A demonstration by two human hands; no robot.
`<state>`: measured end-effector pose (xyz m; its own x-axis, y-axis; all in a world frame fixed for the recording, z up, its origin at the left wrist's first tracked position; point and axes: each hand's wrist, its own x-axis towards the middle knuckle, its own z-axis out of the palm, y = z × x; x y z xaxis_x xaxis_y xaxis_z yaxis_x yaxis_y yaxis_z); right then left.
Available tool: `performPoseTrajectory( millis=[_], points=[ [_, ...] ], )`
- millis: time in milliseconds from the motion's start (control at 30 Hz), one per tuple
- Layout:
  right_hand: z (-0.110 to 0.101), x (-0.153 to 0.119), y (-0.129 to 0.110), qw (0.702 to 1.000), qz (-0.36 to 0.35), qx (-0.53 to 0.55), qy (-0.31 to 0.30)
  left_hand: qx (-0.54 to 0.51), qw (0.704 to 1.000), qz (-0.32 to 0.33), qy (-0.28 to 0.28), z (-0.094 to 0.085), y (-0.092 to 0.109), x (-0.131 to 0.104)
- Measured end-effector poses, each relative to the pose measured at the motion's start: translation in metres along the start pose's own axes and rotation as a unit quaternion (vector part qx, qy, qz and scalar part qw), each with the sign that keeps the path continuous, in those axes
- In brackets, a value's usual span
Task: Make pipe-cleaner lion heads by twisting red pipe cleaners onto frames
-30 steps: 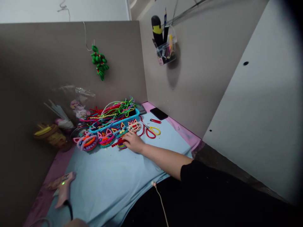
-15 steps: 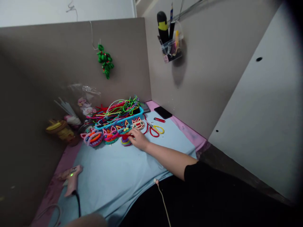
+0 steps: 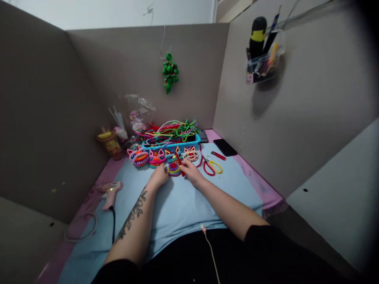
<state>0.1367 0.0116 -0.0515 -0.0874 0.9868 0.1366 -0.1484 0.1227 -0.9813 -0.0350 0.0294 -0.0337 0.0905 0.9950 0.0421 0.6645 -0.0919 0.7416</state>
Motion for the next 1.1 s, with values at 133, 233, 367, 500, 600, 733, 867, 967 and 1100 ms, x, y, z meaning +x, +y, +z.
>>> performPoseTrajectory(
  millis=[133, 233, 367, 500, 600, 733, 867, 967, 1100],
  points=[
    [0.002, -0.002, 0.001, 0.999, -0.031, 0.004, 0.007, -0.099, 0.994, -0.036, 0.018, 0.007, 0.000, 0.003],
    [-0.001, 0.001, 0.000, 0.997, -0.063, 0.016, 0.029, -0.310, 0.947, -0.070, 0.040, 0.011, 0.010, -0.002],
    [-0.005, 0.002, -0.001, 0.995, -0.091, -0.007, 0.029, -0.511, 0.850, -0.128, 0.024, 0.011, 0.021, -0.009],
    [-0.011, -0.007, -0.009, 0.975, -0.165, -0.147, 0.016, -0.532, 0.838, -0.117, 0.013, 0.007, 0.024, -0.013],
    [-0.015, -0.015, -0.018, 0.936, -0.217, -0.278, 0.025, -0.515, 0.854, -0.062, 0.031, 0.007, 0.025, -0.014],
    [-0.019, -0.018, -0.024, 0.904, -0.234, -0.357, 0.012, -0.462, 0.884, -0.020, 0.061, 0.010, 0.026, -0.016],
    [-0.019, -0.016, -0.024, 0.895, -0.235, -0.379, -0.002, -0.441, 0.895, 0.004, 0.063, 0.014, 0.024, -0.016],
    [-0.020, -0.015, -0.023, 0.890, -0.235, -0.391, -0.003, -0.435, 0.898, 0.020, 0.057, 0.016, 0.023, -0.015],
    [-0.021, -0.014, -0.023, 0.884, -0.235, -0.405, 0.007, -0.437, 0.898, 0.019, 0.038, 0.015, 0.025, -0.016]
  ],
)
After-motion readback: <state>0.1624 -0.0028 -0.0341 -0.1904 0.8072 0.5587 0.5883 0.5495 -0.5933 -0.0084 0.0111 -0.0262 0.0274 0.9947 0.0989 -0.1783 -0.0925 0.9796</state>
